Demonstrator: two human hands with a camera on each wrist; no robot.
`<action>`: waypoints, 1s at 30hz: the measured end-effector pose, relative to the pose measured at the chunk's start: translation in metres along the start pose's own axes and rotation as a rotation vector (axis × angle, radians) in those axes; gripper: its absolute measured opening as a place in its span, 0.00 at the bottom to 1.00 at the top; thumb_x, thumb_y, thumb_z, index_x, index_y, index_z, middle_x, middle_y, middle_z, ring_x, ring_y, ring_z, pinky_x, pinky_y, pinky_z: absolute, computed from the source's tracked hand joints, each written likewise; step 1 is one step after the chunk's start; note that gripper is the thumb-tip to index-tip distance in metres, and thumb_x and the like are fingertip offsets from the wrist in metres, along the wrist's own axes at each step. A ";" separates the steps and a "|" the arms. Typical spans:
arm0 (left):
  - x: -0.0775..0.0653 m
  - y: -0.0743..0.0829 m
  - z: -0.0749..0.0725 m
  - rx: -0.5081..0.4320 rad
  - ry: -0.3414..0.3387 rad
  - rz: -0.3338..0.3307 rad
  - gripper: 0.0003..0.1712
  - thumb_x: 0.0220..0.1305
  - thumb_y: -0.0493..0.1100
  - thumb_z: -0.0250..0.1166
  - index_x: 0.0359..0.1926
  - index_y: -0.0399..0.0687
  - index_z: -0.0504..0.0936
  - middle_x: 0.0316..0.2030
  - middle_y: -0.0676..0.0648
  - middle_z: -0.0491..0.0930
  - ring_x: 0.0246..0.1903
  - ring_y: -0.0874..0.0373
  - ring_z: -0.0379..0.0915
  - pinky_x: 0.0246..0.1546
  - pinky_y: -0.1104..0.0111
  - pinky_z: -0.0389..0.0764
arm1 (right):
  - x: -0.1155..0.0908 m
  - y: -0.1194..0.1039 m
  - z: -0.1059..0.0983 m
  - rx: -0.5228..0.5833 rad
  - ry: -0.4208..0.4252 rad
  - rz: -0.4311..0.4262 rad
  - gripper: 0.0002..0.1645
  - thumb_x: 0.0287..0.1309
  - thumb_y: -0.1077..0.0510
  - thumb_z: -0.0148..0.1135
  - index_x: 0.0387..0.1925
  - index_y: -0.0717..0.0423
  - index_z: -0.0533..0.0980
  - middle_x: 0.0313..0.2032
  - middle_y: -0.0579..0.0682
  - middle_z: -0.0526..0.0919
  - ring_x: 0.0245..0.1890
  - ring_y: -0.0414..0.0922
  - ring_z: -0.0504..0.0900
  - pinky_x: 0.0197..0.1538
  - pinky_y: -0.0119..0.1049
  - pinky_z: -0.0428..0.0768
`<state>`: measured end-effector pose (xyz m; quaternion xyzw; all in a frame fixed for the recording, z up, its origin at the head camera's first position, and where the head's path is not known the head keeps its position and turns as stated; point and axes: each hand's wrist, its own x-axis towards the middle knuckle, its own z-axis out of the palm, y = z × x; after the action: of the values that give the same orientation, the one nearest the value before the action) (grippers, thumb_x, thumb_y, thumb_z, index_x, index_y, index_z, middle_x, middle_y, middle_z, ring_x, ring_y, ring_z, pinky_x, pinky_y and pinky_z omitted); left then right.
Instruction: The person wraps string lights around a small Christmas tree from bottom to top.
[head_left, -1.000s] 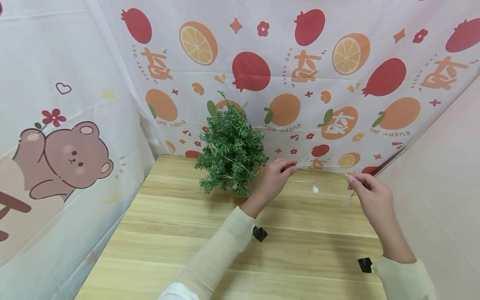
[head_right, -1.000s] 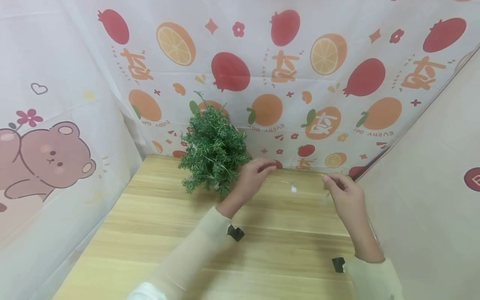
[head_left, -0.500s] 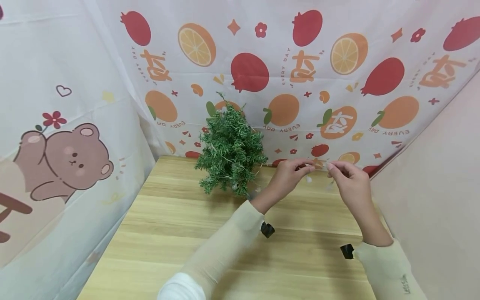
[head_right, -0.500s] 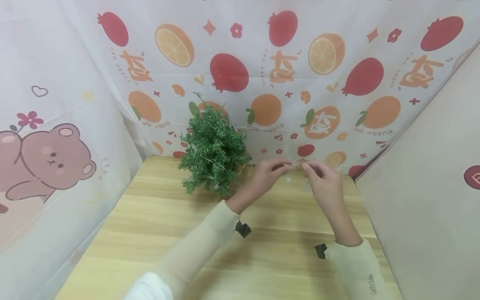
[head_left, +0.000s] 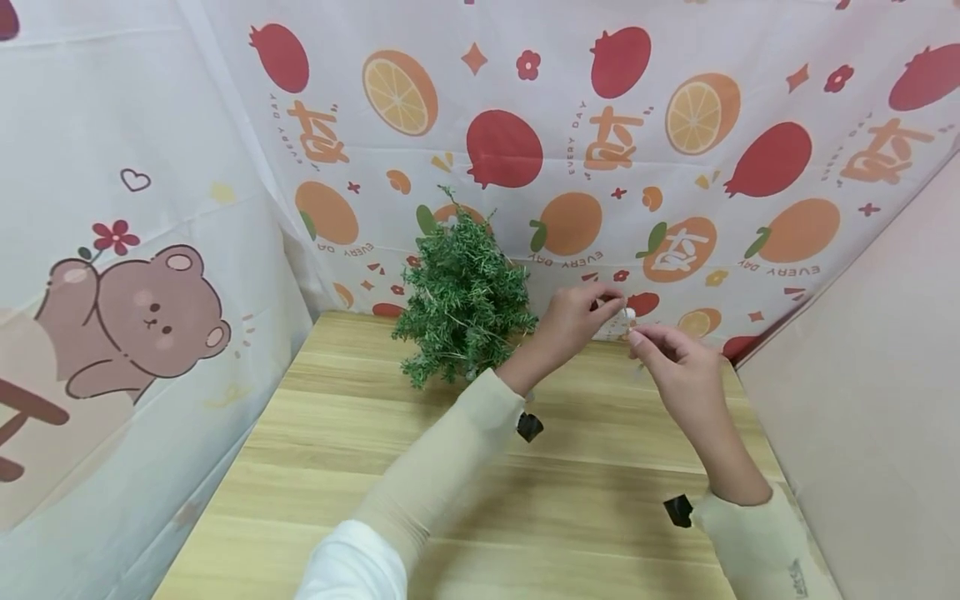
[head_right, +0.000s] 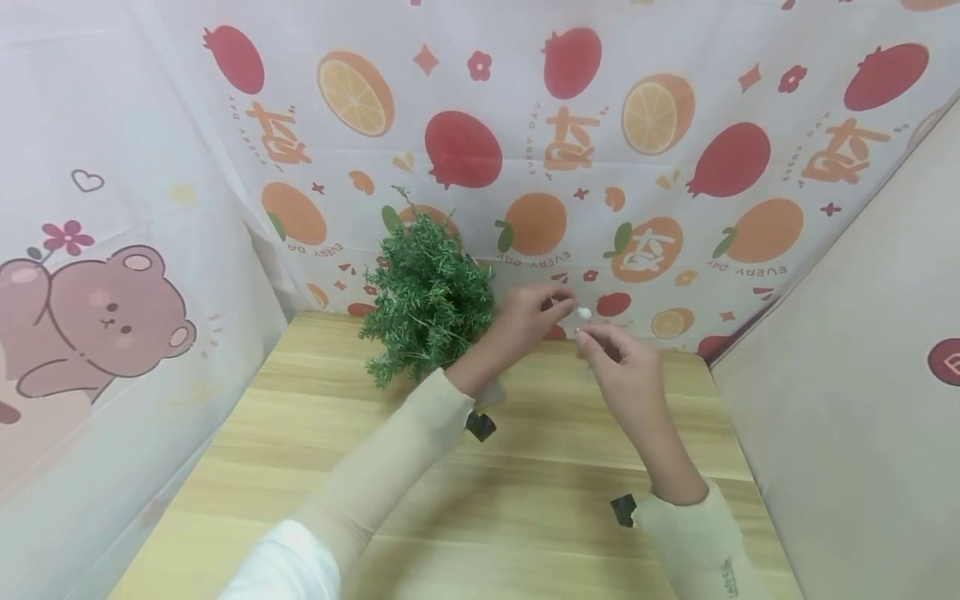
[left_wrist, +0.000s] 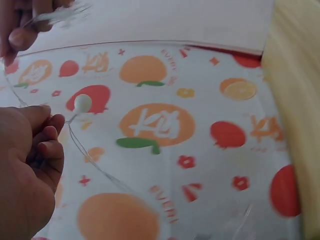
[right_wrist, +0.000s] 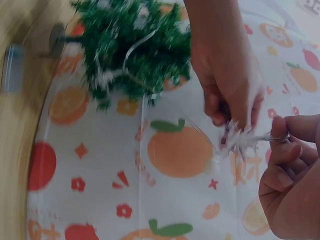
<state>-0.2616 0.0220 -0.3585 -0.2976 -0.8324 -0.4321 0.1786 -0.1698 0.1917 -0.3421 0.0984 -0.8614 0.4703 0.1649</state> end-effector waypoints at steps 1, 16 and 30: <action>0.003 0.002 -0.005 0.012 0.005 0.010 0.11 0.75 0.48 0.61 0.48 0.50 0.86 0.41 0.53 0.86 0.30 0.66 0.74 0.33 0.79 0.74 | -0.001 -0.001 0.001 0.024 -0.015 0.004 0.17 0.69 0.45 0.63 0.46 0.53 0.85 0.33 0.48 0.87 0.31 0.40 0.80 0.30 0.29 0.76; 0.049 -0.010 -0.079 0.103 0.033 0.045 0.11 0.74 0.45 0.61 0.48 0.47 0.85 0.43 0.51 0.86 0.37 0.63 0.77 0.39 0.74 0.76 | 0.016 -0.014 0.032 0.232 -0.124 0.080 0.21 0.66 0.41 0.65 0.47 0.53 0.84 0.34 0.42 0.87 0.22 0.43 0.69 0.24 0.33 0.70; 0.078 -0.034 -0.129 0.154 0.006 -0.054 0.10 0.74 0.44 0.61 0.48 0.46 0.86 0.42 0.46 0.86 0.36 0.60 0.78 0.40 0.70 0.78 | 0.061 -0.031 0.065 0.689 -0.177 0.224 0.13 0.66 0.50 0.67 0.46 0.54 0.84 0.32 0.42 0.87 0.16 0.39 0.64 0.21 0.29 0.63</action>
<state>-0.3373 -0.0730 -0.2636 -0.2591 -0.8704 -0.3722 0.1916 -0.2288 0.1187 -0.3276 0.0935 -0.6689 0.7374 -0.0056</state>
